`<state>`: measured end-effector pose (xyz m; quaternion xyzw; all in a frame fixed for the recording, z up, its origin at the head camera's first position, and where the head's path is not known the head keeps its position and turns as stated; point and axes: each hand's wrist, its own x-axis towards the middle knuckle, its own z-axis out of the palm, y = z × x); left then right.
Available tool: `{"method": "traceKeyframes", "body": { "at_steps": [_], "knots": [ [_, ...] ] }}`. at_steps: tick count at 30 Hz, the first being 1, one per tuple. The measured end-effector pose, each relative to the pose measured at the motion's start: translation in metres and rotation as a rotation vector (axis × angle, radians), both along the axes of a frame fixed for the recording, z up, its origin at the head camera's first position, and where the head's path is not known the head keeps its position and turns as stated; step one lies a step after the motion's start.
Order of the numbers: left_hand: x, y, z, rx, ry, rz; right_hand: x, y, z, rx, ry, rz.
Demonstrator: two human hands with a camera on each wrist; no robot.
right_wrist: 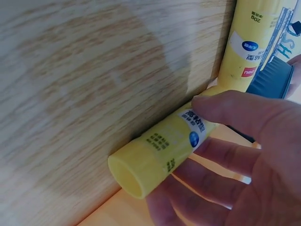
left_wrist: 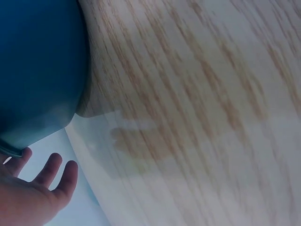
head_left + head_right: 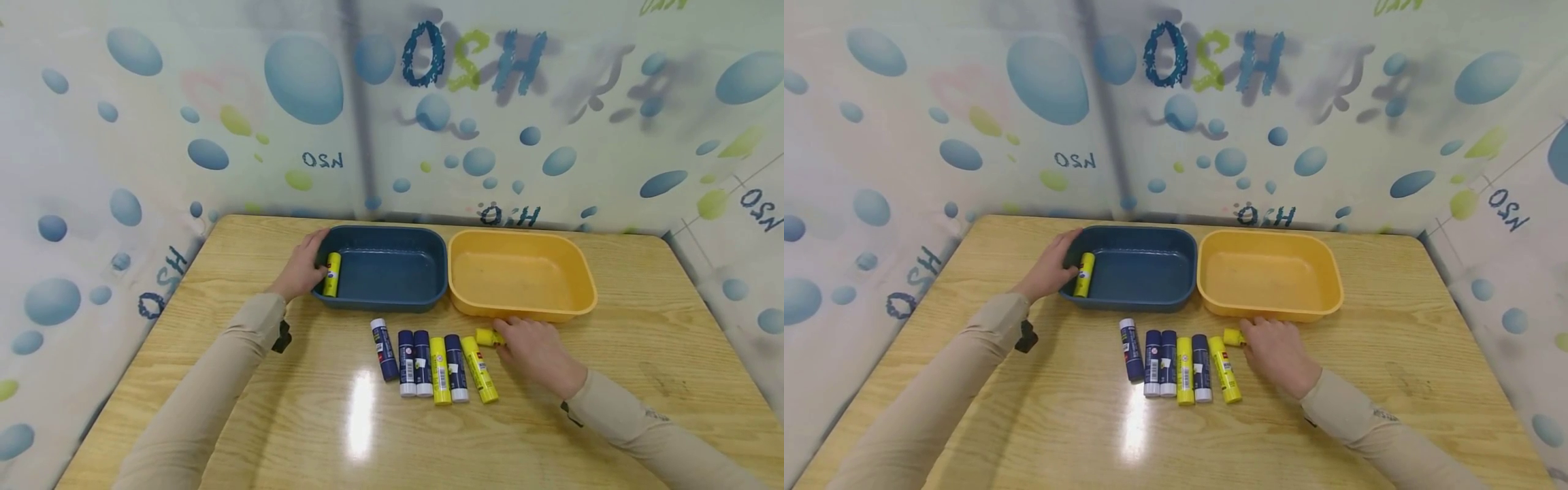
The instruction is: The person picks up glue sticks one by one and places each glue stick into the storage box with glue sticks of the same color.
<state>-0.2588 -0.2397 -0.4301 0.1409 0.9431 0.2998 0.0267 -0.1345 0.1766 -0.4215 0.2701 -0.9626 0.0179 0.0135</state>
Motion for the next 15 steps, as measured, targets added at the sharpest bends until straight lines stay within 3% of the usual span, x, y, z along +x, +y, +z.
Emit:
{"method": "traceKeyframes", "body": {
  "at_steps": [7,15],
  "knots": [
    [0.0,0.0,-0.001,0.018,0.02,-0.008,-0.002,0.0,0.004,0.012,-0.014,-0.015],
    [0.001,-0.002,0.002,0.025,0.015,-0.015,-0.004,-0.004,0.013,-0.044,0.064,0.008]
  ]
}}
